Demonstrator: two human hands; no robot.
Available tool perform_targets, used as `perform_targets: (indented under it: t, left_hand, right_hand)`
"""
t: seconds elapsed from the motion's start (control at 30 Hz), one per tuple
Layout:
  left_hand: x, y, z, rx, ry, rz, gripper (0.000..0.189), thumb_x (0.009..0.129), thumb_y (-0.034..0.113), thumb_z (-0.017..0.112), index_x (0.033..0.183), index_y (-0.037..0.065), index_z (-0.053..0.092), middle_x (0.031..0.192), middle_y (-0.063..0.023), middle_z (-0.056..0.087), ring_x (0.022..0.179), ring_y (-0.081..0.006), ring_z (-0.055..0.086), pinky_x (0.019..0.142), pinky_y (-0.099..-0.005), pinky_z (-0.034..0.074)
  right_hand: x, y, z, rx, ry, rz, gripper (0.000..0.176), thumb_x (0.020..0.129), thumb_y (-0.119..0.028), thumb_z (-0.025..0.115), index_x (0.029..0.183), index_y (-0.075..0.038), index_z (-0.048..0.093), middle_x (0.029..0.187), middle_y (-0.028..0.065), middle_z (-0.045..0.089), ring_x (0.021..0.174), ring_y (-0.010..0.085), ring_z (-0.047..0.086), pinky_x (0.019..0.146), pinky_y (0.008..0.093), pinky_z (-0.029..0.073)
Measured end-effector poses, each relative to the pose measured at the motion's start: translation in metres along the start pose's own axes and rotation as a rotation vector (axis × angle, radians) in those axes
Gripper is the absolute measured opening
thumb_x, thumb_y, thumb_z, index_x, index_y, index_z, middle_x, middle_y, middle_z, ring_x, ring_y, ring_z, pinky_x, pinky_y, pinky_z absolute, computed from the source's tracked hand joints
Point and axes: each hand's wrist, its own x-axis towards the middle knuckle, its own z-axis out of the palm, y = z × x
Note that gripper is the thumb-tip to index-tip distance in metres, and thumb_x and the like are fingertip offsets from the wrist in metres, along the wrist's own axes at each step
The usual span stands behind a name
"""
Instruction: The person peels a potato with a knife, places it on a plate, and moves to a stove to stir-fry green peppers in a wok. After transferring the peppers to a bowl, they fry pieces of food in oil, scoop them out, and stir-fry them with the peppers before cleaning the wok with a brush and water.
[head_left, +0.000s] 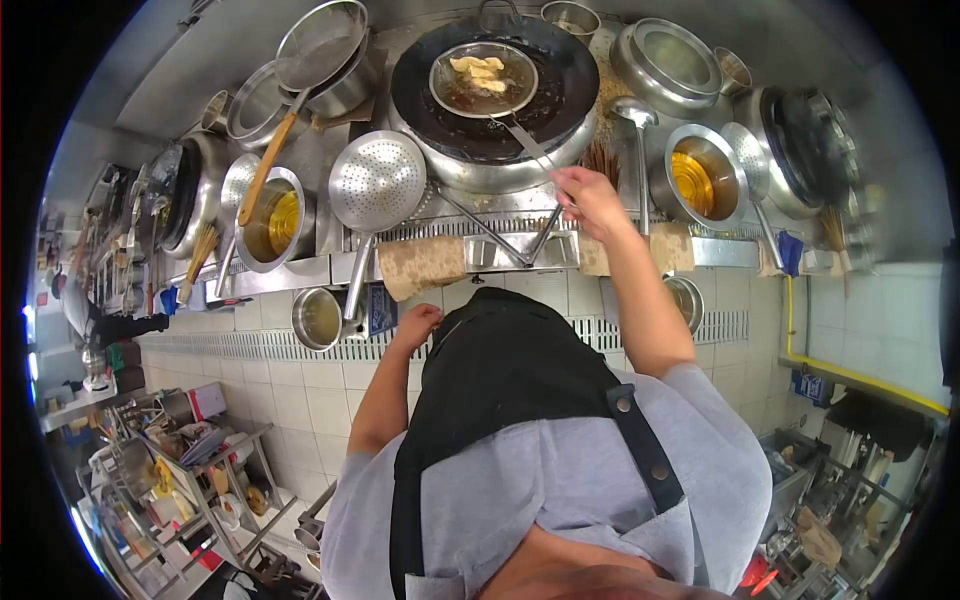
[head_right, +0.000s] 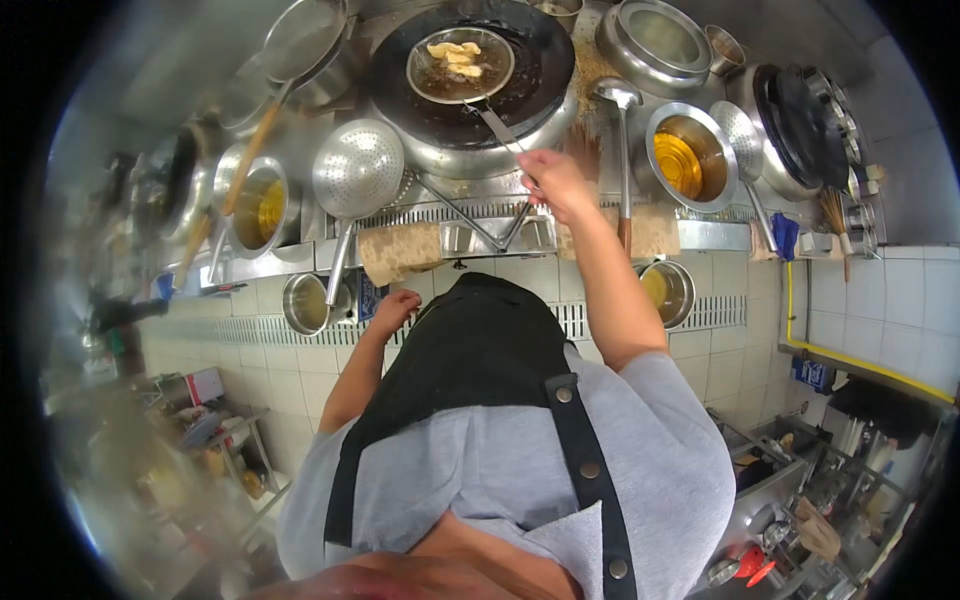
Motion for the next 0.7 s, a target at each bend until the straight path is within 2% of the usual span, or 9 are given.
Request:
perform_targets:
  t: [0.17,0.2,0.3,0.37,0.5,0.53,0.6,0.63,0.7]
  left_hand:
    - [0.046,-0.032,0.038,-0.078,-0.18,-0.079,0.027,0.088,0.025,0.075,0.101,0.002,0.073,0.085,-0.0043,0.071,0.072,-0.014,0.065,0.063,-0.029,0.05]
    - [0.049,-0.022,0.051,-0.142,-0.182,-0.138,0.025,0.088,0.025,0.076,0.101,0.003,0.072,0.085,-0.0036,0.071,0.072,-0.0131,0.064,0.062,-0.0282,0.049]
    - [0.077,-0.015,0.101,-0.286,-0.186,-0.243,0.023,0.089,0.026,0.074,0.1,0.006,0.072,0.086,-0.003,0.071,0.073,-0.0117,0.064,0.061,-0.0269,0.048]
    - [0.116,-0.043,0.142,-0.382,-0.317,-0.289,0.026,0.09,0.027,0.072,0.106,0.006,0.07,0.09,-0.0027,0.071,0.08,-0.014,0.067,0.066,-0.0282,0.05]
    - [0.155,-0.021,0.226,-0.583,-0.248,-0.432,0.032,0.1,0.027,0.063,0.126,0.008,0.062,0.118,-0.0094,0.069,0.105,-0.0223,0.067,0.088,-0.0392,0.055]
    - [0.166,-0.02,0.249,-0.597,-0.259,-0.437,0.032,0.1,0.027,0.063,0.126,0.008,0.062,0.118,-0.0094,0.069,0.105,-0.0223,0.067,0.088,-0.0392,0.055]
    - [0.182,-0.02,0.288,-1.064,-0.051,-0.481,0.033,0.104,0.025,0.055,0.133,0.009,0.057,0.126,-0.0102,0.065,0.109,-0.0257,0.066,0.094,-0.0438,0.056]
    - [0.191,-0.021,0.301,-1.068,-0.063,-0.486,0.033,0.104,0.025,0.055,0.133,0.009,0.057,0.126,-0.0102,0.065,0.109,-0.0257,0.066,0.094,-0.0438,0.056]
    - [0.206,-0.027,0.328,-1.554,0.016,-0.347,0.031,0.106,0.025,0.051,0.132,0.01,0.056,0.129,-0.0084,0.063,0.109,-0.0256,0.065,0.093,-0.0431,0.057]
  right_hand:
    - [-0.002,-0.001,0.03,0.118,0.027,0.011,0.033,0.104,-0.024,0.058,0.123,0.002,0.059,0.071,0.0006,0.051,0.056,0.0095,0.042,0.058,0.0288,0.043]
    - [-0.006,0.008,0.02,0.18,0.022,-0.011,0.039,0.105,-0.03,0.058,0.126,0.002,0.058,0.073,0.0015,0.053,0.058,0.0101,0.044,0.06,0.0291,0.043]
    - [-0.037,0.032,-0.016,0.227,0.078,-0.03,0.036,0.105,-0.029,0.058,0.126,0.001,0.06,0.073,0.0017,0.056,0.057,0.0103,0.047,0.056,0.0278,0.045]
    - [-0.054,0.064,-0.054,0.043,0.222,0.032,0.036,0.104,-0.029,0.06,0.127,-0.002,0.061,0.075,0.0018,0.057,0.06,0.0098,0.049,0.056,0.0261,0.044]
    - [-0.103,0.134,-0.124,-0.318,0.456,0.032,0.036,0.098,-0.019,0.068,0.128,-0.001,0.06,0.083,0.0027,0.06,0.069,0.0106,0.056,0.062,0.0252,0.049]
    - [-0.109,0.142,-0.139,-0.416,0.547,-0.015,0.038,0.095,-0.014,0.071,0.129,0.0,0.06,0.088,0.0033,0.061,0.073,0.011,0.058,0.065,0.0255,0.051]
    - [-0.117,0.152,-0.166,-0.576,0.621,-0.078,0.041,0.092,-0.011,0.073,0.129,0.0,0.059,0.094,0.0048,0.061,0.077,0.0118,0.059,0.067,0.0255,0.052]
    - [-0.12,0.154,-0.177,-0.721,0.689,-0.151,0.044,0.09,-0.008,0.075,0.13,0.0,0.059,0.1,0.0062,0.061,0.082,0.0125,0.061,0.07,0.0255,0.053]
    - [-0.119,0.152,-0.195,-0.853,0.705,-0.189,0.05,0.085,-0.008,0.078,0.13,0.0,0.059,0.109,0.0106,0.061,0.087,0.0174,0.062,0.074,0.0294,0.054]
